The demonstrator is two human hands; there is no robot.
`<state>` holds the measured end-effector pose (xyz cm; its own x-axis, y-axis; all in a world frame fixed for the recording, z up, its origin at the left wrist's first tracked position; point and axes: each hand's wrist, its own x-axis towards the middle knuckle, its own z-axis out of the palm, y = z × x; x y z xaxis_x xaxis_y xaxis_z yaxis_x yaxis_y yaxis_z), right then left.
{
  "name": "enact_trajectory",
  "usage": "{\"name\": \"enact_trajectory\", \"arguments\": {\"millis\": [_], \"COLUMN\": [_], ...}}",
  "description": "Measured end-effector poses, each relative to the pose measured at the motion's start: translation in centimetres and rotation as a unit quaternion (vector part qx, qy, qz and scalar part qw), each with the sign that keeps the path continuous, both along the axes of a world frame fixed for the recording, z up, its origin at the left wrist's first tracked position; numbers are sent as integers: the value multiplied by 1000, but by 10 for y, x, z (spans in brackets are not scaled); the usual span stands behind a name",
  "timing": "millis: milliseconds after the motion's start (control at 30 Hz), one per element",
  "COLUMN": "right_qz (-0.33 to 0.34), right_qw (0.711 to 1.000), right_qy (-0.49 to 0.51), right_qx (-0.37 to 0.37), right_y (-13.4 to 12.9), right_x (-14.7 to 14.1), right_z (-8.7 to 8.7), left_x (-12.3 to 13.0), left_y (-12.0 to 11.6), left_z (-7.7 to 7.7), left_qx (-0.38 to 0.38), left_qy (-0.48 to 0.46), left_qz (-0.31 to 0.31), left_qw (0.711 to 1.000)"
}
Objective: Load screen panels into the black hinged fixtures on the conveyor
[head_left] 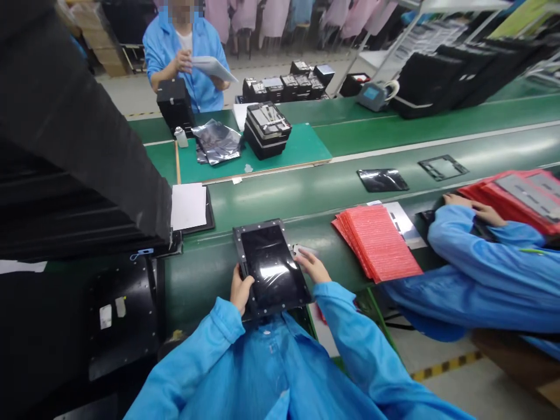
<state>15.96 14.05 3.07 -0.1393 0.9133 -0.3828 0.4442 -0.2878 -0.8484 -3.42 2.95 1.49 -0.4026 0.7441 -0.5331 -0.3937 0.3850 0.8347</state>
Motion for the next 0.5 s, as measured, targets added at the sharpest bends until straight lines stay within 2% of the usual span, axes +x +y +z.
{"name": "enact_trajectory", "arguments": {"millis": [67, 133, 267, 367, 433, 500], "right_qz": [-7, 54, 207, 246, 252, 260], "right_qw": [992, 982, 971, 963, 960, 956], "right_qy": [104, 150, 104, 105, 121, 130], "right_qx": [-68, -97, -59, -41, -36, -29], "right_y": [10, 13, 10, 13, 16, 18], "right_x": [3, -2, -16, -9, 2, 11], "right_z": [3, 8, 21, 30, 33, 33], "left_x": [0, 2, -7, -39, -59, -63], "left_y": [0, -1, -7, -21, -32, -41], "left_z": [2, 4, 4, 3, 6, 12], "left_qx": [4, 9, 6, -75, -144, -176], "left_qy": [-4, -3, 10, 38, 93, 163], "left_qz": [1, 5, -6, -13, 34, 104], "left_qw": [1000, 1000, 1000, 996, 985, 965]}}
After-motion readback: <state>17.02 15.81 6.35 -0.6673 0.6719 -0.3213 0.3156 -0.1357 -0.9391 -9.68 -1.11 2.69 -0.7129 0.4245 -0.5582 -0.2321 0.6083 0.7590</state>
